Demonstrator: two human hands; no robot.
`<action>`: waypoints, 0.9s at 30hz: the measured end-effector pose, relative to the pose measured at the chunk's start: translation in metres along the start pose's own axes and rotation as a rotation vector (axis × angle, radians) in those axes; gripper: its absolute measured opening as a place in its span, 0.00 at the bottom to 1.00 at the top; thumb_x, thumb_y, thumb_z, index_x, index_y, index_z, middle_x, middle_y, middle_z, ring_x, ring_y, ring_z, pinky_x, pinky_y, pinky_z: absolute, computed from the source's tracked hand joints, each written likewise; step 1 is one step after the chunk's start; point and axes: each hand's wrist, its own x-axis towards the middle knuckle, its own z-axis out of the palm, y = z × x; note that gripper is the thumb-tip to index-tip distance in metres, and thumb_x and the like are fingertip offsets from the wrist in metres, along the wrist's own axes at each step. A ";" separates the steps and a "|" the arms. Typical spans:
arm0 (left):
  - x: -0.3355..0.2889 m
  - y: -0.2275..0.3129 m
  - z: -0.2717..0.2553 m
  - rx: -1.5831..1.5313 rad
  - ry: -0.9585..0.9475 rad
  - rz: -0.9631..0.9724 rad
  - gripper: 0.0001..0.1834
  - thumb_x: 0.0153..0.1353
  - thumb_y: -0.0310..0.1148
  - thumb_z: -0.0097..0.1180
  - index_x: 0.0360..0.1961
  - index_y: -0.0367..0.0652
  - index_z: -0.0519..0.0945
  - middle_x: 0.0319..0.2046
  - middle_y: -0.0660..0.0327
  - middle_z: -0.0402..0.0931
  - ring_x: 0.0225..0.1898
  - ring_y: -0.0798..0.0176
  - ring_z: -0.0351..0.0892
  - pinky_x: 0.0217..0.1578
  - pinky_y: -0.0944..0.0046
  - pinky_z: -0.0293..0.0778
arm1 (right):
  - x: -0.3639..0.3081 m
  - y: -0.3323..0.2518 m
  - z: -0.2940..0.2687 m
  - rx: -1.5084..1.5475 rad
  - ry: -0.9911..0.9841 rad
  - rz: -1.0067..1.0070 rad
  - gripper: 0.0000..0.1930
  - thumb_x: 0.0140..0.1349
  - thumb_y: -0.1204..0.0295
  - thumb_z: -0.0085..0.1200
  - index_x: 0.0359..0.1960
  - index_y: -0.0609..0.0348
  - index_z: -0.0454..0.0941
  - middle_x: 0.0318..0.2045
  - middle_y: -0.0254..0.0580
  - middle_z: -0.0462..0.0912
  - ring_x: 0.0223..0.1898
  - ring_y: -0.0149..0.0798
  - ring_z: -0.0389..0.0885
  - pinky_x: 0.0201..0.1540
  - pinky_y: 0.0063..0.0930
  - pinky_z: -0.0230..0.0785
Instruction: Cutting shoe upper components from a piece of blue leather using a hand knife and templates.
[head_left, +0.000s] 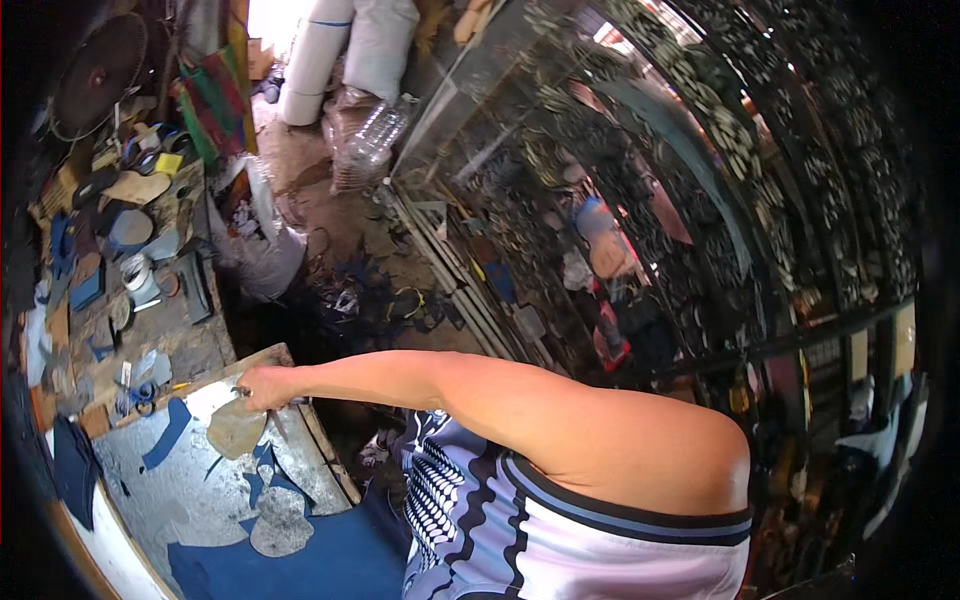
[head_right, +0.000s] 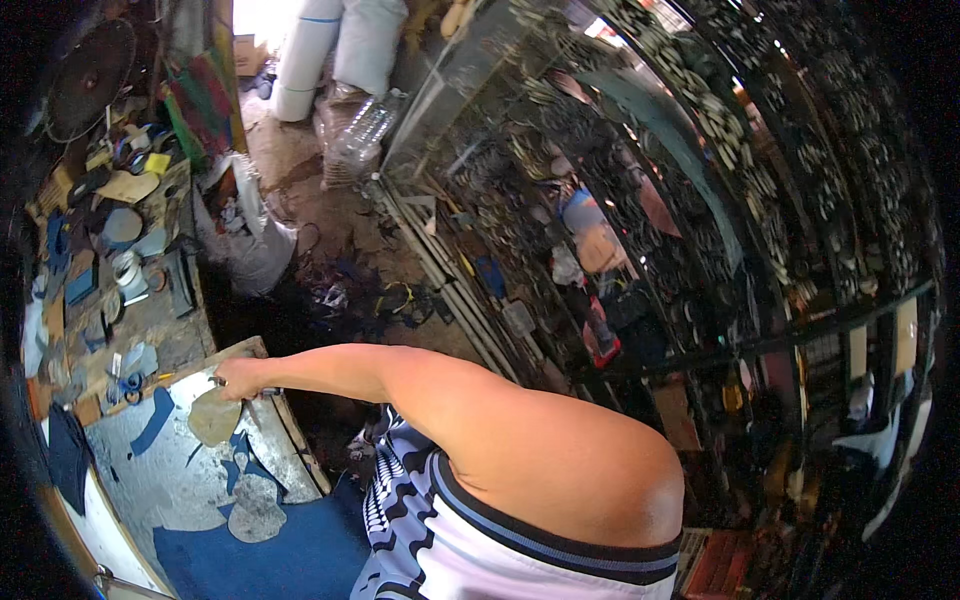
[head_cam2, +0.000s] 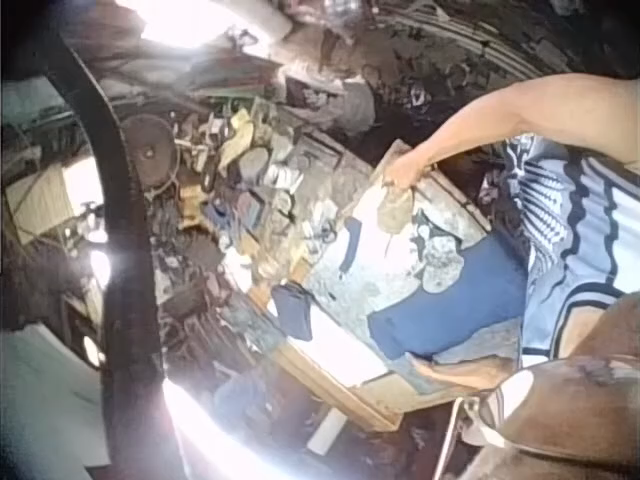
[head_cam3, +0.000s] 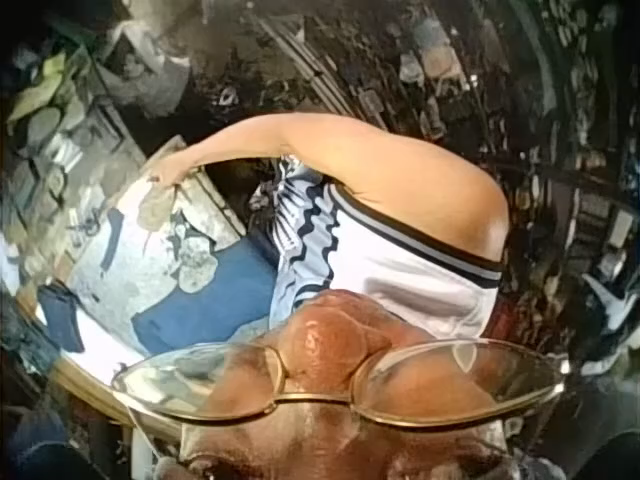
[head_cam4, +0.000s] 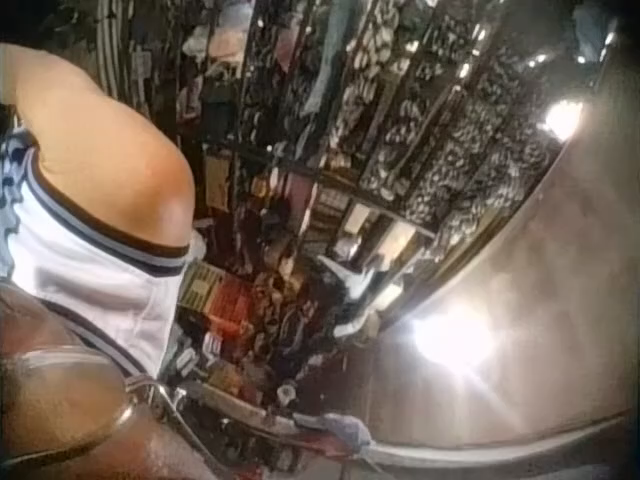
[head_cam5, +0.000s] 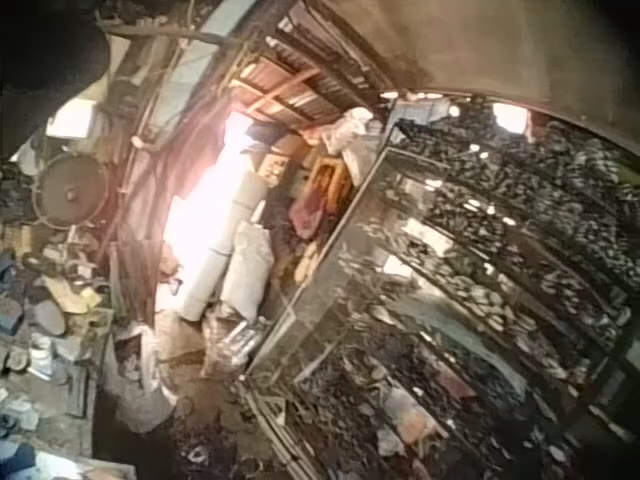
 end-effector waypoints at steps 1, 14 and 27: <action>0.003 0.001 0.004 0.020 -0.009 0.013 0.24 0.71 0.43 0.45 0.56 0.33 0.76 0.53 0.48 0.77 0.53 0.52 0.77 0.57 0.53 0.72 | -0.004 -0.006 -0.002 0.008 0.004 0.014 0.15 0.56 0.65 0.53 0.34 0.68 0.78 0.17 0.52 0.79 0.17 0.42 0.79 0.21 0.40 0.71; 0.028 -0.025 -0.033 0.392 -0.060 0.180 0.26 0.71 0.45 0.45 0.58 0.33 0.74 0.55 0.48 0.75 0.56 0.51 0.75 0.58 0.51 0.71 | -0.015 -0.014 -0.006 -0.031 0.061 0.069 0.12 0.55 0.69 0.54 0.35 0.67 0.79 0.19 0.52 0.80 0.17 0.44 0.80 0.22 0.40 0.73; 0.030 0.000 0.020 0.662 -0.154 0.370 0.28 0.70 0.46 0.45 0.60 0.33 0.71 0.58 0.47 0.73 0.58 0.50 0.73 0.60 0.48 0.69 | 0.002 0.004 0.007 -0.074 0.093 0.037 0.18 0.51 0.63 0.56 0.36 0.68 0.80 0.32 0.61 0.83 0.37 0.58 0.84 0.39 0.47 0.75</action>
